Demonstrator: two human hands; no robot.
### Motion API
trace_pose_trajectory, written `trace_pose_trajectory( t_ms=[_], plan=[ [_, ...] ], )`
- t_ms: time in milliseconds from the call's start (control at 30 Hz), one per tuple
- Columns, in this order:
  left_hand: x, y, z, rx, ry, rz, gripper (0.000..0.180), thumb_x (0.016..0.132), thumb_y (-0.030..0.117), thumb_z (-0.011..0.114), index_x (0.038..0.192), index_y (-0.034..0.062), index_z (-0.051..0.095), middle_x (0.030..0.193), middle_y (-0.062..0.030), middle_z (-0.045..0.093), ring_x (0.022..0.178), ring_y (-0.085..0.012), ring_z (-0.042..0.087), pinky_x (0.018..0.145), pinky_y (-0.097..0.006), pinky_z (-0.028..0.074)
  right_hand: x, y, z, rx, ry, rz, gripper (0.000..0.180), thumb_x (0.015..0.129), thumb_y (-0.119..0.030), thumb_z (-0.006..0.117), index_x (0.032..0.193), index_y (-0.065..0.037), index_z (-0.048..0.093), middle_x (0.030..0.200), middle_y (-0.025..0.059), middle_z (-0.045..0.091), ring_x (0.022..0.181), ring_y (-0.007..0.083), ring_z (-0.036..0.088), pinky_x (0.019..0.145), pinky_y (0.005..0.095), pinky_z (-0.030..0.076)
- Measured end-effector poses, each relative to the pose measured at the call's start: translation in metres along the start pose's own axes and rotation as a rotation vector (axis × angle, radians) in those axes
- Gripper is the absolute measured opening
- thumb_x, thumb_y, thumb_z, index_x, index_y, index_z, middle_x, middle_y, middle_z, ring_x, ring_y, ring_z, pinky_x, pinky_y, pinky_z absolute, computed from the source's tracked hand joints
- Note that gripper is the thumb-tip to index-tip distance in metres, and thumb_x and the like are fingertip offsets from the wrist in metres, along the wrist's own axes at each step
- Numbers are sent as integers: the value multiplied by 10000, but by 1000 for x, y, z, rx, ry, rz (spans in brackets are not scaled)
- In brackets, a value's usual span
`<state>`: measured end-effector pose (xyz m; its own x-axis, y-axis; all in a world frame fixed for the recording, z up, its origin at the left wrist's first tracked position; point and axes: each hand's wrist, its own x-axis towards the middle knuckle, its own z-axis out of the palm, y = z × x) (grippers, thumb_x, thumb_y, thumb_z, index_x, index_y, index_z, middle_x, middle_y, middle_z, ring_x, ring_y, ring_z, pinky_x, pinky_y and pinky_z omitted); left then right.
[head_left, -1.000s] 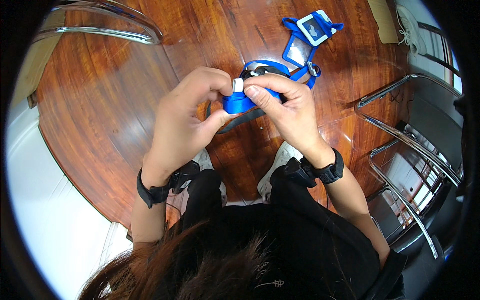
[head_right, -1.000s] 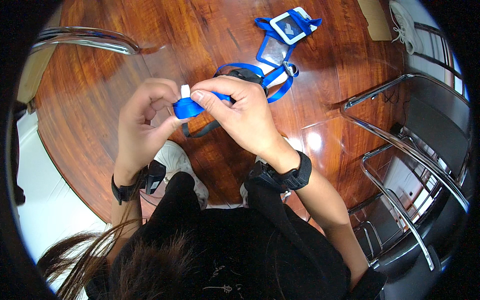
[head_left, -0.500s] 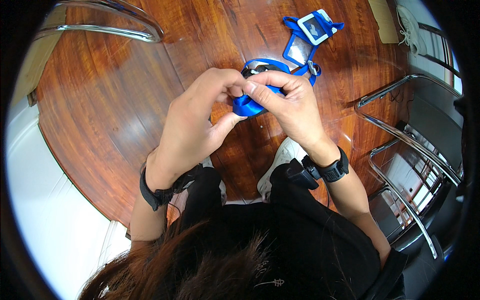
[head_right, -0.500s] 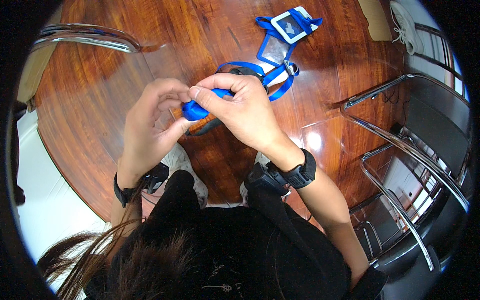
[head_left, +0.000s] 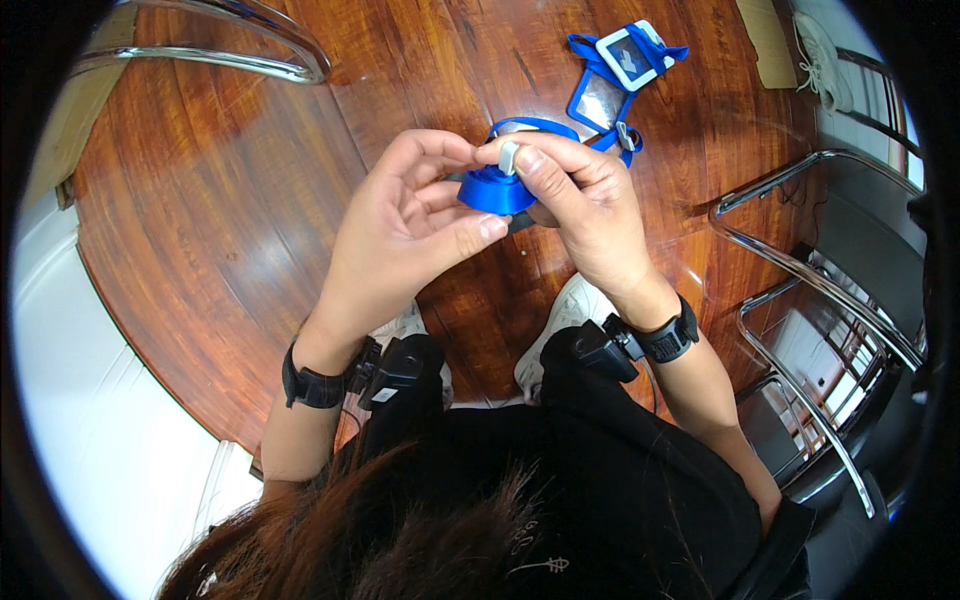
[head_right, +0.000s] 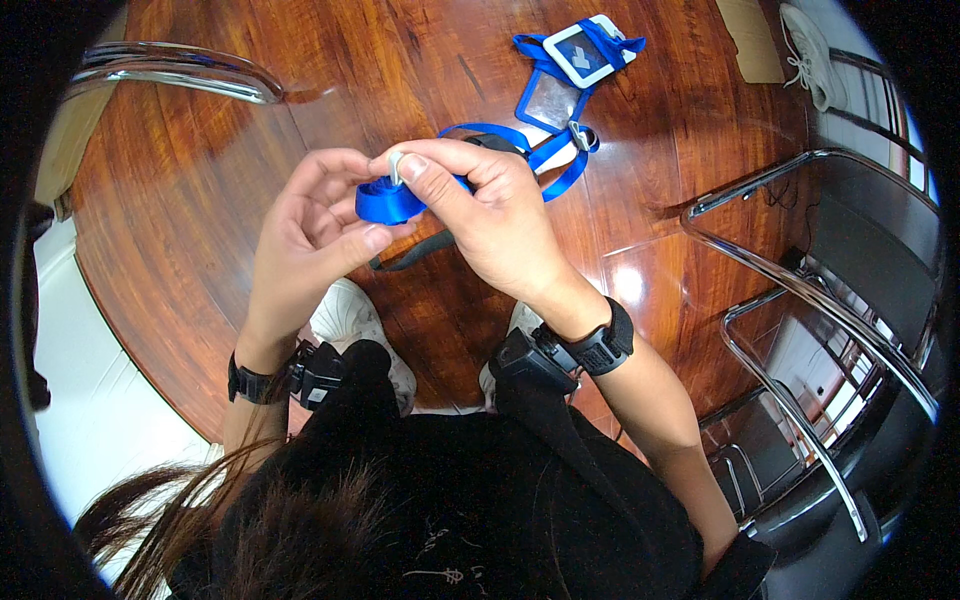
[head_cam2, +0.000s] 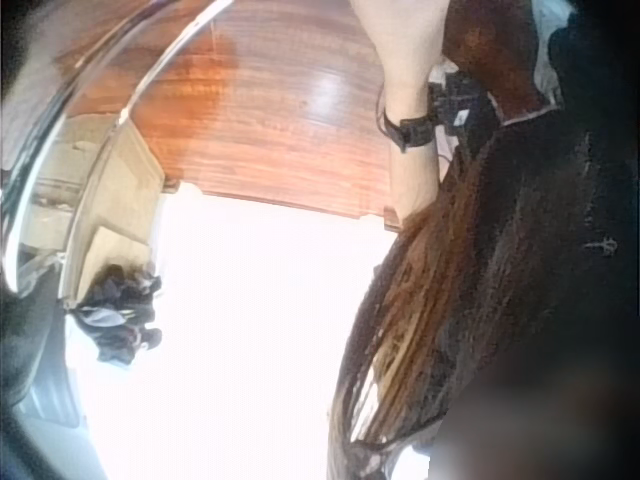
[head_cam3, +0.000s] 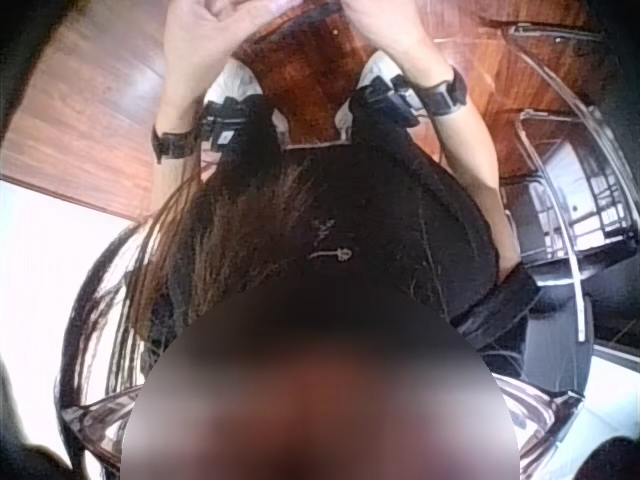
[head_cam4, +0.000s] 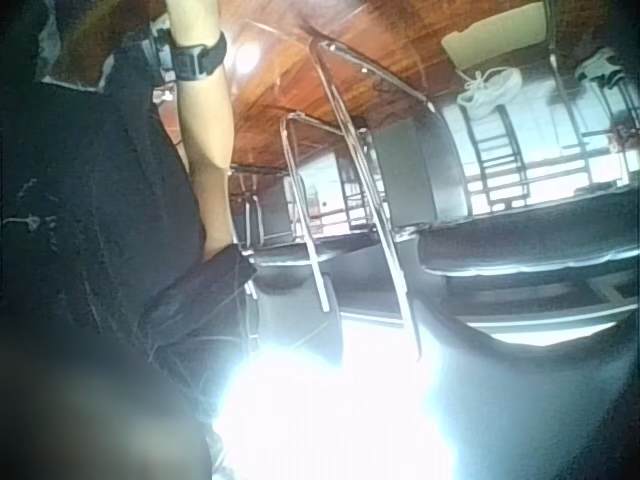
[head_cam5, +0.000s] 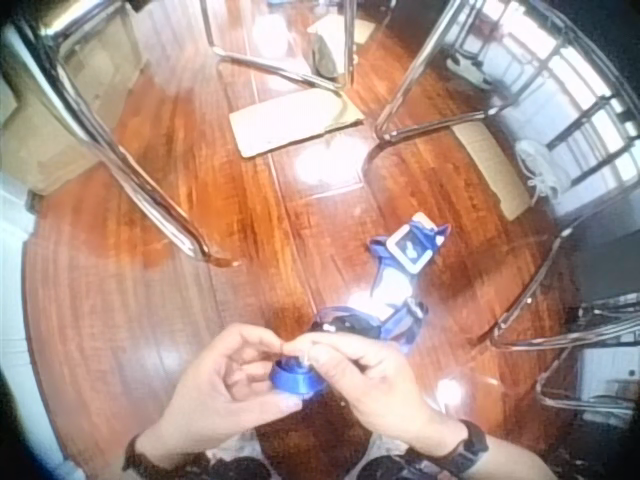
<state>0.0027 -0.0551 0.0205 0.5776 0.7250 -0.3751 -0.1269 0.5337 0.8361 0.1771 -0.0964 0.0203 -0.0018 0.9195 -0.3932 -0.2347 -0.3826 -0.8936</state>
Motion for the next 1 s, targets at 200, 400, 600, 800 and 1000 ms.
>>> trace_pose_trajectory(
  t_ms=[200,400,600,800,1000],
  plan=[
    [3,0,-2,-76,49,-53,416,825,22,717,1184,12,507,1107,-88,594,1020,-140,599,900,-265,510,-1,9,4,-78,-2,-116,232,941,-153,611,1085,15,678,957,66,691,879,107,635,779,240,514],
    [2,-1,1,157,125,59,350,822,-32,691,1140,4,551,1076,-60,607,998,-117,597,876,-239,502,-6,10,3,-238,130,-115,193,876,-124,686,1019,6,691,907,45,697,825,73,619,728,219,497],
    [0,-3,8,512,219,135,332,816,-79,673,1120,-11,557,1050,-55,610,979,-109,592,837,-225,477,-4,8,14,-142,237,-6,143,849,-122,720,920,1,700,790,2,657,721,48,568,641,196,457],
    [5,-15,14,706,274,357,309,755,-13,719,1037,40,604,957,-131,609,843,-305,621,733,-323,502,-2,4,18,-92,251,13,149,854,-135,721,886,8,700,778,1,649,705,40,549,619,196,443],
    [3,-20,16,810,334,340,289,751,-29,706,1012,36,597,924,-132,596,828,-309,612,715,-340,496,0,11,23,-169,297,80,183,851,-166,722,858,15,696,712,19,642,659,45,540,577,218,434]
  ],
)
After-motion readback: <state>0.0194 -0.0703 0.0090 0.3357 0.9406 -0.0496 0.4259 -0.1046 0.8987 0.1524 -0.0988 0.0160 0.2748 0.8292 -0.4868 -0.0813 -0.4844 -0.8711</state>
